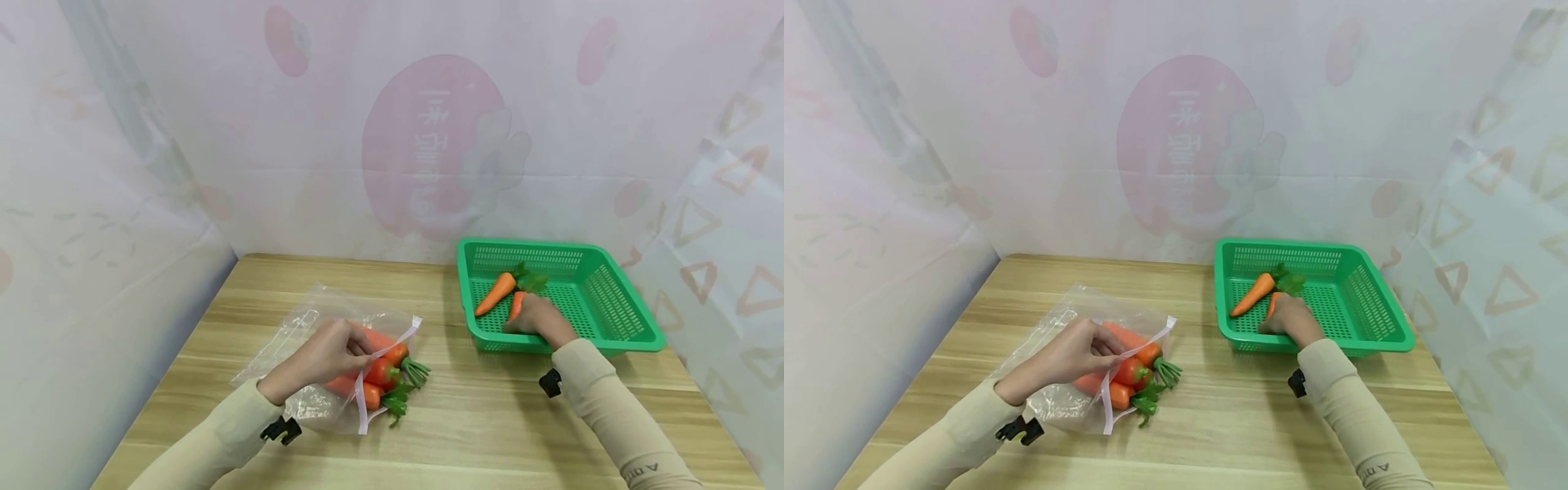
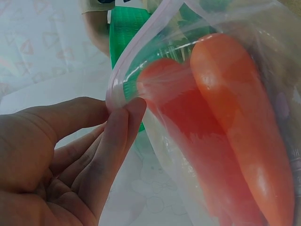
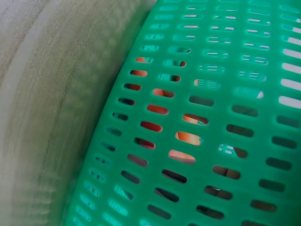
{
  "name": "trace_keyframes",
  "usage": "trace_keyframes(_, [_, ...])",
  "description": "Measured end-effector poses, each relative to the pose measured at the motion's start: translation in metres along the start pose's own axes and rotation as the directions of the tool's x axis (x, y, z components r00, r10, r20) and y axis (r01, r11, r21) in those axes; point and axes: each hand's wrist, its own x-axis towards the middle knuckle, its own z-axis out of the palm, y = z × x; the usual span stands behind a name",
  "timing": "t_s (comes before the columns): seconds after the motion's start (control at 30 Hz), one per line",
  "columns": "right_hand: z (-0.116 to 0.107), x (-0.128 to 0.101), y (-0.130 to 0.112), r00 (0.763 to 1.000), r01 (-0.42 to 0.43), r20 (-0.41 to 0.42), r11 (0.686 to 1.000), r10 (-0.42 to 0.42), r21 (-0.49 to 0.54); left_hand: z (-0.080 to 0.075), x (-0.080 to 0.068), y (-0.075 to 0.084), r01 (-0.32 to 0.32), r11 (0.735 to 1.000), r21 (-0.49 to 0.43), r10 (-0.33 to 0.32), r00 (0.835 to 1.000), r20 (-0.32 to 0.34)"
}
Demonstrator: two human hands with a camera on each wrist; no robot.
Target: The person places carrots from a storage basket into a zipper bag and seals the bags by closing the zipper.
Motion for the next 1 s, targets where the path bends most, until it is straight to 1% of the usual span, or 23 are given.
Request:
trace_keyframes(0.1, [-0.001, 0.0, -0.001, 1.0, -0.021, 0.001, 1.0, 0.021, -0.017, -0.001, 0.0, 0.0, 0.002, 1.0, -0.003, -0.002, 1.0, 0.002])
trace_keyframes(0.17, [-0.002, -0.001, 0.0, 0.999, -0.048, 0.009, 0.999, 0.048, -0.001, -0.001, -0.001, 0.0, 0.004, 1.0, -0.005, -0.004, 1.0, 0.002])
trace_keyframes(0.37, [-0.007, -0.004, 0.005, 0.998, -0.059, 0.018, 0.998, 0.058, 0.036, -0.001, -0.001, 0.001, -0.01, 1.0, 0.008, 0.01, 1.0, 0.004])
trace_keyframes(0.5, [-0.012, -0.007, 0.012, 0.998, -0.064, -0.003, 0.996, 0.065, 0.06, -0.002, -0.001, 0.001, 0.0, 1.0, -0.024, 0.0, 1.0, 0.013])
trace_keyframes(0.6, [-0.016, -0.009, 0.017, 0.998, -0.053, -0.037, 0.996, 0.055, 0.067, -0.002, -0.001, 0.001, 0.002, 1.0, -0.032, -0.002, 1.0, 0.021])
trace_keyframes(0.8, [-0.028, -0.015, 0.028, 0.992, -0.025, -0.12, 0.995, 0.036, 0.096, -0.002, 0.0, 0.001, -0.004, 1.0, -0.001, 0.004, 1.0, 0.009])
trace_keyframes(0.93, [-0.037, -0.02, 0.036, 0.982, -0.002, -0.187, 0.991, 0.027, 0.13, -0.001, 0.0, 0.001, -0.01, 1.0, -0.004, 0.011, 1.0, 0.015])
trace_keyframes(1.0, [-0.041, -0.022, 0.041, 0.973, 0.023, -0.231, 0.987, 0.014, 0.158, -0.002, 0.0, 0.001, -0.007, 1.0, -0.02, 0.007, 1.0, 0.02])
